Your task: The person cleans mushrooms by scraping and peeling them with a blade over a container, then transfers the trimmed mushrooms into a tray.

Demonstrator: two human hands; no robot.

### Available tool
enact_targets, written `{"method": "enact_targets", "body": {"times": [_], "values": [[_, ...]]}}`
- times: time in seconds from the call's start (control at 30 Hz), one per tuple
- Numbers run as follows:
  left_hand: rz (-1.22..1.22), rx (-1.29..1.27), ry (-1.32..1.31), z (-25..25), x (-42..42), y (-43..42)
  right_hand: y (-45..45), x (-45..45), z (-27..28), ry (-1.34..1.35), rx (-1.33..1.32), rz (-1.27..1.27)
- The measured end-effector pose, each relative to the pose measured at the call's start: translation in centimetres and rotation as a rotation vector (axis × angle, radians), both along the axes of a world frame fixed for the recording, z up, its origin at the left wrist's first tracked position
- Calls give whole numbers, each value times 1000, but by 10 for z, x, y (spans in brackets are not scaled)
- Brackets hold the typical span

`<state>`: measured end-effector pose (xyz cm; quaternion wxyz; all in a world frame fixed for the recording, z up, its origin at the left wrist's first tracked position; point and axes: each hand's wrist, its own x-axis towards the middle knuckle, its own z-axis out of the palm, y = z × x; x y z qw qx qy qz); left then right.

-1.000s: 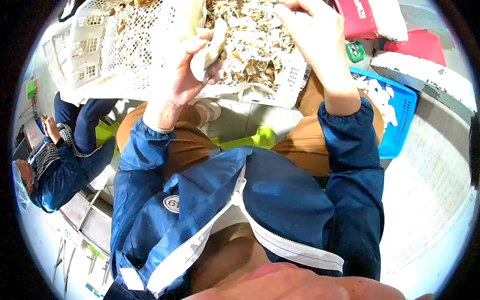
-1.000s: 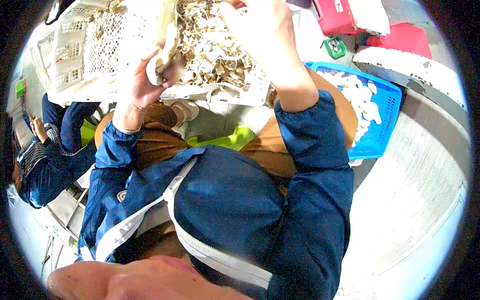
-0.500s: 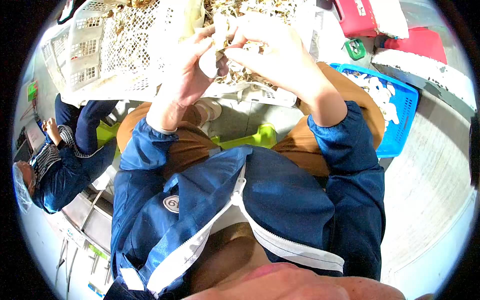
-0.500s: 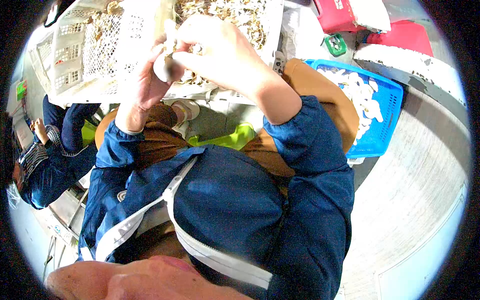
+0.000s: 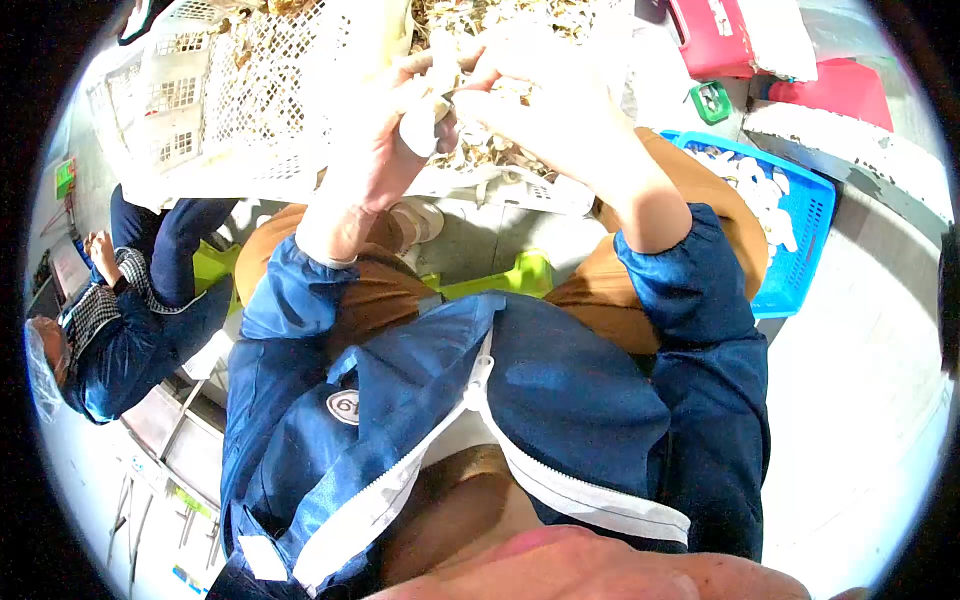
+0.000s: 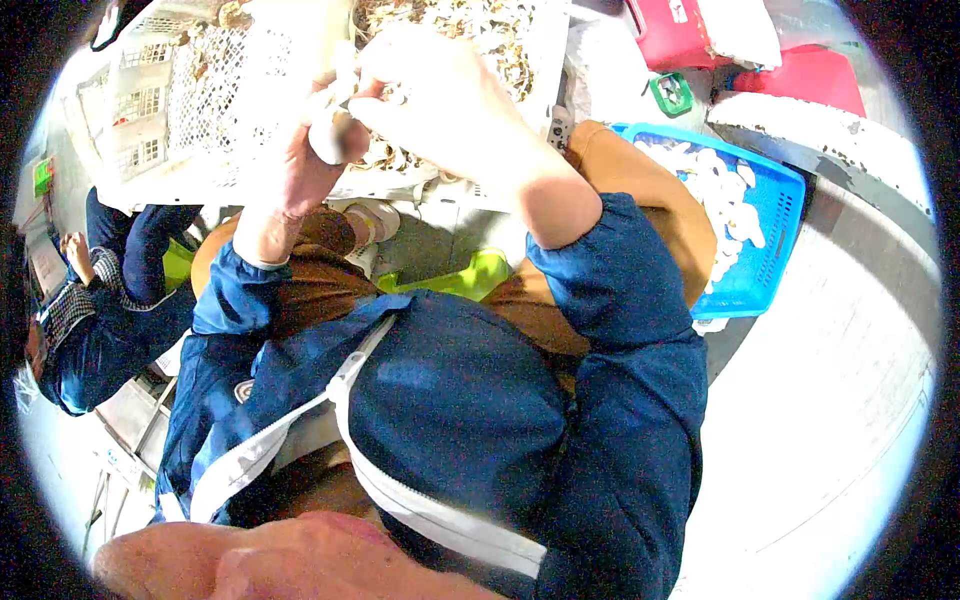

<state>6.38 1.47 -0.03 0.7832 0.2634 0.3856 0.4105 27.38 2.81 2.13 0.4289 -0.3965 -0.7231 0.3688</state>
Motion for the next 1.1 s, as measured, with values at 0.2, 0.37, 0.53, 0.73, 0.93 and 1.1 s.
{"method": "enact_targets", "body": {"times": [0.2,0.37,0.53,0.73,0.93,1.1], "values": [[-23,20,7,-3,-3,1,-2,-3,-1,58,-157,-95],[-5,0,-49,-3,0,3,3,-2,-4,38,18,-12],[-40,61,18,1,3,1,0,-3,-3,100,-163,-69],[10,-200,-248,-12,-9,-2,0,-6,-2,113,-49,-28],[-5,-263,-393,-10,-5,-6,1,-6,-4,73,-40,-74],[-110,-295,-490,-16,-12,-2,3,5,9,-43,-65,-195]]}}
